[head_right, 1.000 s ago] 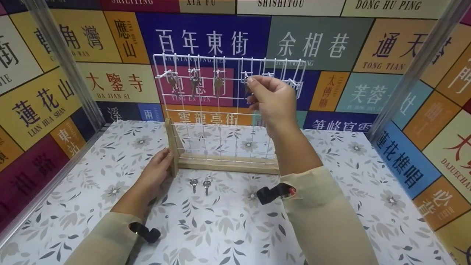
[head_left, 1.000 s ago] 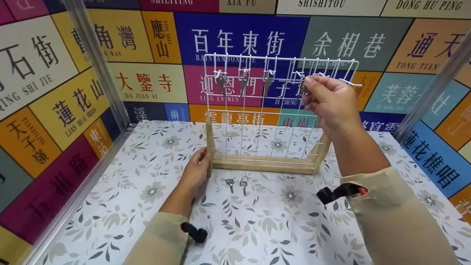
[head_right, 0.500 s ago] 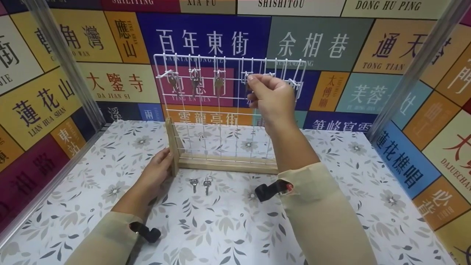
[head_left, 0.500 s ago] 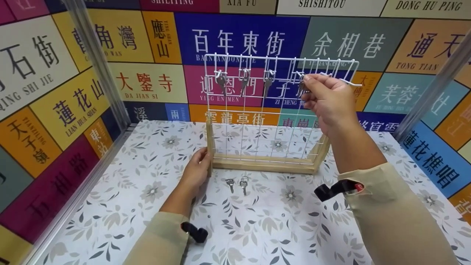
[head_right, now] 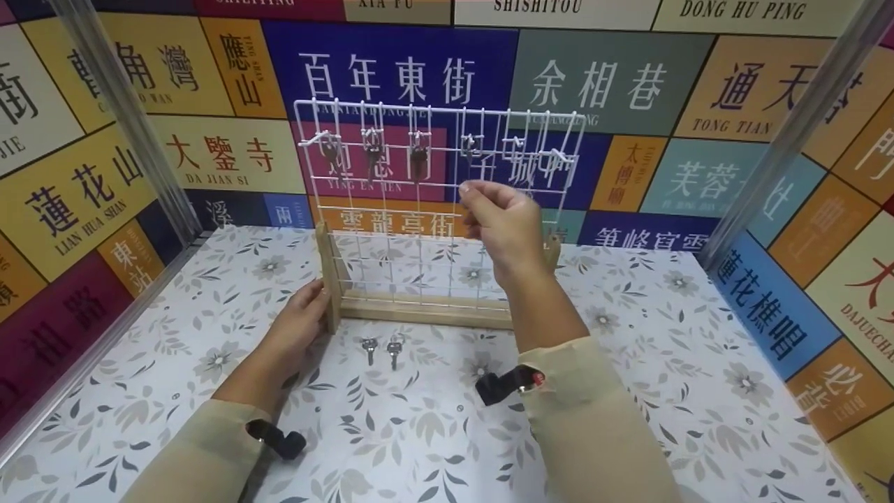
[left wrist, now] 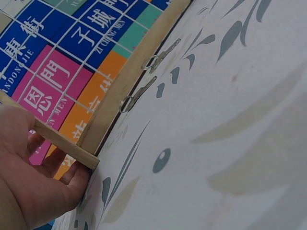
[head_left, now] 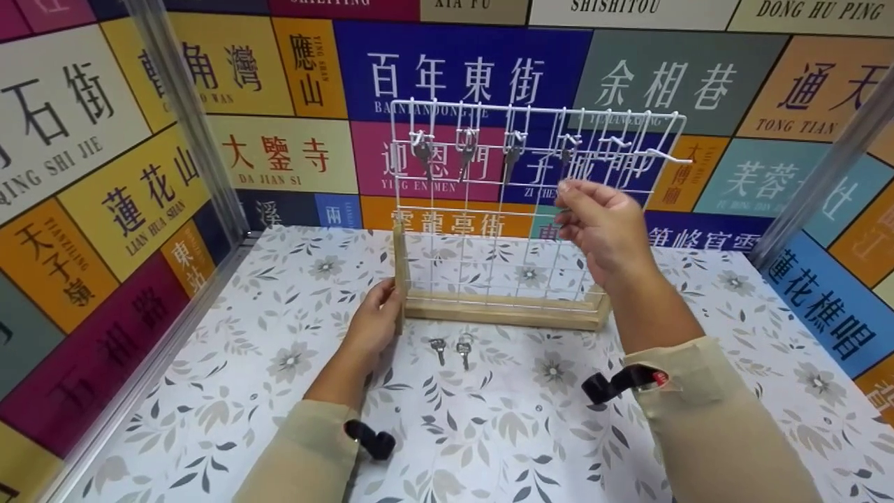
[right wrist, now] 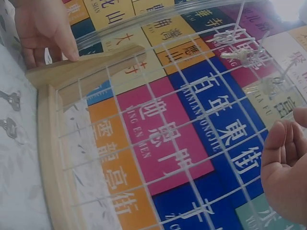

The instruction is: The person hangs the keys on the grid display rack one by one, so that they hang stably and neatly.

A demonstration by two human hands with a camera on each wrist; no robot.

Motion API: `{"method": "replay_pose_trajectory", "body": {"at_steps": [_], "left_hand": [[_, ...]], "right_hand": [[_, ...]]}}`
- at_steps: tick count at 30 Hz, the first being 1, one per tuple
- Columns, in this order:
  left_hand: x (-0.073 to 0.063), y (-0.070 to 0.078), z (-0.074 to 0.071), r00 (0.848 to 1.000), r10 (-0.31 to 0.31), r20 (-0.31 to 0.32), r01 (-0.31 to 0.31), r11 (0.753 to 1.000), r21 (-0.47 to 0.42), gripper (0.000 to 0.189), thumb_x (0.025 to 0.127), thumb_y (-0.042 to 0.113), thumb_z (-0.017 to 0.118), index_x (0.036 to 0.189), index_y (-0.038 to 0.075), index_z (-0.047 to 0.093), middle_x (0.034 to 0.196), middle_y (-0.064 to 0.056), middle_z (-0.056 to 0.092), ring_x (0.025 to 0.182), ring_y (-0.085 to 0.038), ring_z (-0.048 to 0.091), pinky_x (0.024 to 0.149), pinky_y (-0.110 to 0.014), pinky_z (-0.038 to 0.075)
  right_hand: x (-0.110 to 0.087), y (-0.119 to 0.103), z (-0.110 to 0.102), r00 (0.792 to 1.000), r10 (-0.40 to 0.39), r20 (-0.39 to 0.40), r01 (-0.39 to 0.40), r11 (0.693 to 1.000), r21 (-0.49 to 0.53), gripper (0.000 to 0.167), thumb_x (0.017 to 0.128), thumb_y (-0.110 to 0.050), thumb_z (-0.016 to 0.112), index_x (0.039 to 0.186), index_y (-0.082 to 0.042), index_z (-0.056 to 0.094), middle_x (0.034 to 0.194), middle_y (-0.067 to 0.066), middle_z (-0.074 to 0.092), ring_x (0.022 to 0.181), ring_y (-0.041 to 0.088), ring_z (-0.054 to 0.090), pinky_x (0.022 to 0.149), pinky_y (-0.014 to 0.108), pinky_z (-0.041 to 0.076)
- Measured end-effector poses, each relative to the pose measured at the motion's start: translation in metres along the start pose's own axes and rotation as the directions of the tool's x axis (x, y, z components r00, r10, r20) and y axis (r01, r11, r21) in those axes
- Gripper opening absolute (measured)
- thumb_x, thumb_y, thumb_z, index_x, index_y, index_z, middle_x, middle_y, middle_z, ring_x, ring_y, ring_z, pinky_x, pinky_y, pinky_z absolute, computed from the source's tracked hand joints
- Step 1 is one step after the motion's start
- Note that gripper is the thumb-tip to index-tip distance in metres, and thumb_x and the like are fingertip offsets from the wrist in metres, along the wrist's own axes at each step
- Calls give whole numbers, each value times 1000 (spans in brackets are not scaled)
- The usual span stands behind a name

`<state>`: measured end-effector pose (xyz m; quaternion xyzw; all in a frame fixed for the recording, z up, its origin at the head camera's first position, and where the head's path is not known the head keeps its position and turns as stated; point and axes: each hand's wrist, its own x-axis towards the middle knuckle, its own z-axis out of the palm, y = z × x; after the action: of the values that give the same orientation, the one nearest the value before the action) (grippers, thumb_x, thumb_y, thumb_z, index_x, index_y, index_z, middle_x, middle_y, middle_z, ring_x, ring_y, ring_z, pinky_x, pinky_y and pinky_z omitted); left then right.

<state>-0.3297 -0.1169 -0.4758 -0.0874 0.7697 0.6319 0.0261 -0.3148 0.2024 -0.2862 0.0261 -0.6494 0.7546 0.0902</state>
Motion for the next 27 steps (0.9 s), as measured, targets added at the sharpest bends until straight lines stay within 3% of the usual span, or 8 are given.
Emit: {"method": "replay_pose_trajectory", "body": {"at_steps": [3,7,14,20,24,27], "left_hand": [[0,1,0,1000,-23,7,23,1000,4,55,110,57,50,160,37,45,167,4,45,155,-24,43,131,-50,33],[-1,1,0,1000,-19,8,19,1000,-3,54,110,55,51,160,36,45,166,5,46,155,-23,43,131,-50,32],[1,-2,-2,1000,6,5,-6,1000,-24,52,111,53,51,159,34,47,162,4,50,151,-23,47,131,-50,33],[1,-1,-1,1000,12,3,-12,1000,-23,51,111,52,51,158,34,48,162,3,50,149,-24,48,129,-50,35],[1,0,-2,1000,18,2,-18,1000,-20,50,111,51,51,158,34,49,161,4,51,150,-24,48,129,-50,34],[0,0,-2,1000,15,5,-15,1000,-22,50,111,51,51,158,34,49,162,4,50,152,-23,46,131,-49,32]], "right_hand": [[-2,19,4,998,2,68,-2,1000,-2,28,98,-27,81,114,-6,75,95,3,74,78,16,66,69,23,60],[-6,46,12,983,18,185,-4,997,-78,18,100,-22,78,111,-7,76,92,0,74,76,14,67,67,24,60],[-8,99,22,926,155,343,-61,961,-270,24,99,-19,78,116,-2,76,92,-2,75,79,14,67,70,26,61],[-6,139,25,876,295,382,-129,905,-405,32,98,-24,80,122,-4,76,100,2,76,86,15,68,73,26,60],[-5,158,27,853,361,377,-152,862,-483,36,97,-25,80,127,-4,75,106,3,77,88,15,68,76,29,60],[-4,170,27,842,391,370,-163,840,-517,36,97,-24,80,127,-4,75,100,-1,75,85,14,67,74,28,58]]}}
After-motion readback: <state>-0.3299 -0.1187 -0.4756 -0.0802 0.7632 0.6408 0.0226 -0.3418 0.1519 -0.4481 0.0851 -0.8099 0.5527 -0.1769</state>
